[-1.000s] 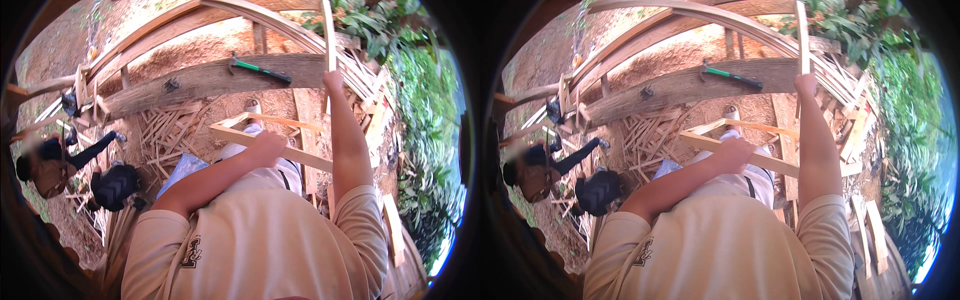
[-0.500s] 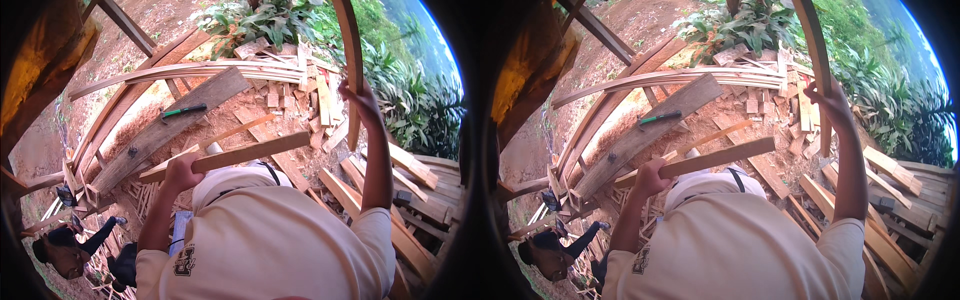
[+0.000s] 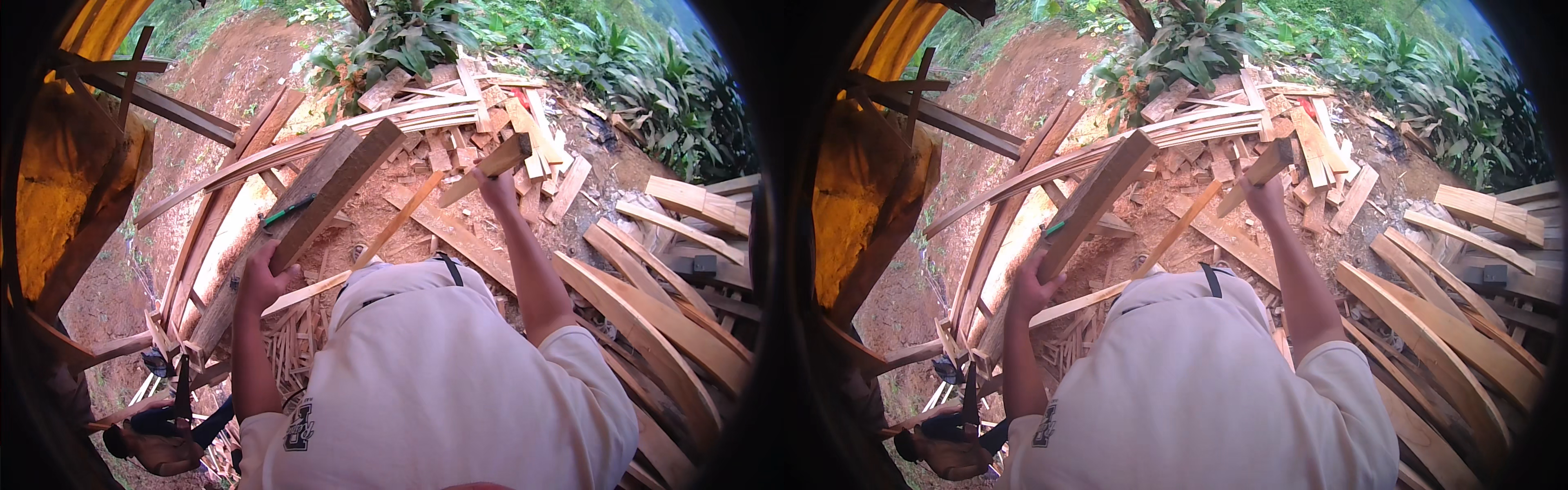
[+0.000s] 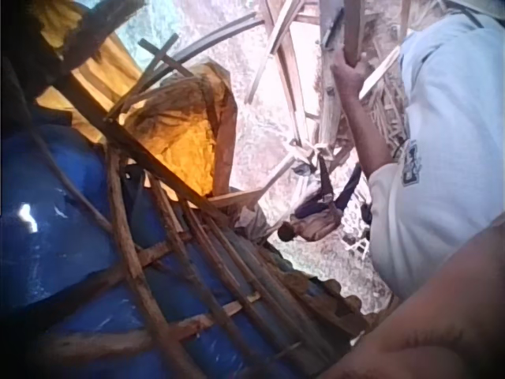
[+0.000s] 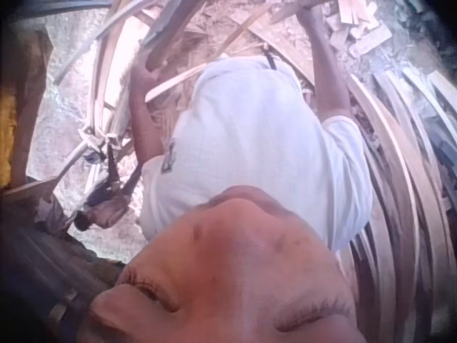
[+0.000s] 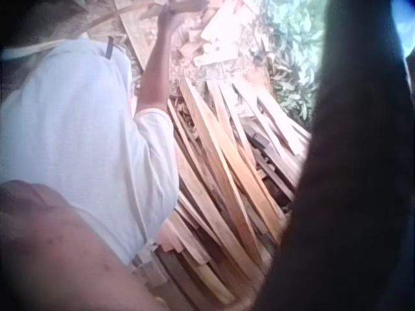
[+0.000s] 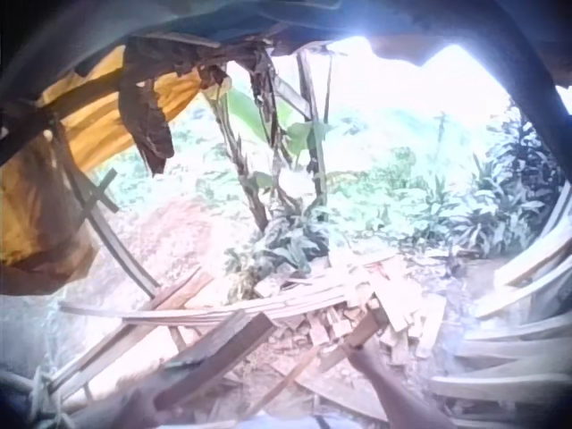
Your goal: The person uses a hammer to drive nails into thin wooden strips, securing them to a larger wooden beam. The person repeatedly picks up nails, positions the strips, and hammers them into place while standing in an outdoor area with wood debris.
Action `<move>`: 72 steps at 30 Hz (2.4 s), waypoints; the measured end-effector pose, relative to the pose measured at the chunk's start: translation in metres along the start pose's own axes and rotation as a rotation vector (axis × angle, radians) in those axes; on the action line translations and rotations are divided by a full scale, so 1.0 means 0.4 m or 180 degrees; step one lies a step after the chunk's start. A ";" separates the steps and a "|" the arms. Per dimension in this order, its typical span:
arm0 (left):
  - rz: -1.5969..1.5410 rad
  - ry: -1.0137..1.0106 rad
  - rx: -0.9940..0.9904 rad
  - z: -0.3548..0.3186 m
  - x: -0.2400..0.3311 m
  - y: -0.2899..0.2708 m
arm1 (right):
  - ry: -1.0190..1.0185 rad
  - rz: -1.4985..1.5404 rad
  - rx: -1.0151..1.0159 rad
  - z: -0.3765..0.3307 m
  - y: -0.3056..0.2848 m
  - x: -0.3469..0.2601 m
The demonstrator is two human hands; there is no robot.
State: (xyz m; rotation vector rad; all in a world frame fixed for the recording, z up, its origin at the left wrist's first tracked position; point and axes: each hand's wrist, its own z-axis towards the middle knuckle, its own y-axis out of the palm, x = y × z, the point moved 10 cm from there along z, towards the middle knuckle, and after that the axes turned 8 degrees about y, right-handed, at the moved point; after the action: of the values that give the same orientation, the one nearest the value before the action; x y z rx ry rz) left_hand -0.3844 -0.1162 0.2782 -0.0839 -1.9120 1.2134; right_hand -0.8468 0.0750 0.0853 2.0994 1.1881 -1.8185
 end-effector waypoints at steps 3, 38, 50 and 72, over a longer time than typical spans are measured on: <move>0.0026 -0.0125 -0.0080 -0.006 -0.002 0.036 | 0.0317 0.0589 0.0211 -0.026 0.010 0.139; 0.1345 -0.0008 -0.1114 0.195 -0.473 0.485 | 0.1169 0.0830 0.0685 -0.155 0.318 0.620; 0.1313 -0.0336 -0.1344 0.202 -0.503 0.580 | 0.0510 -0.0014 0.0649 -0.085 0.363 0.516; 0.1689 -0.0239 -0.1410 0.225 -0.431 0.662 | 0.0244 -0.0412 -0.0470 0.002 0.473 0.553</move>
State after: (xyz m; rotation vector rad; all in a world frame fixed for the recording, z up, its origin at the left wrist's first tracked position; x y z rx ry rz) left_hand -0.4308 -0.1206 -0.0471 -0.8343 -2.2768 1.1008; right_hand -0.7372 0.0494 -0.1831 2.0708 1.4606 -1.6554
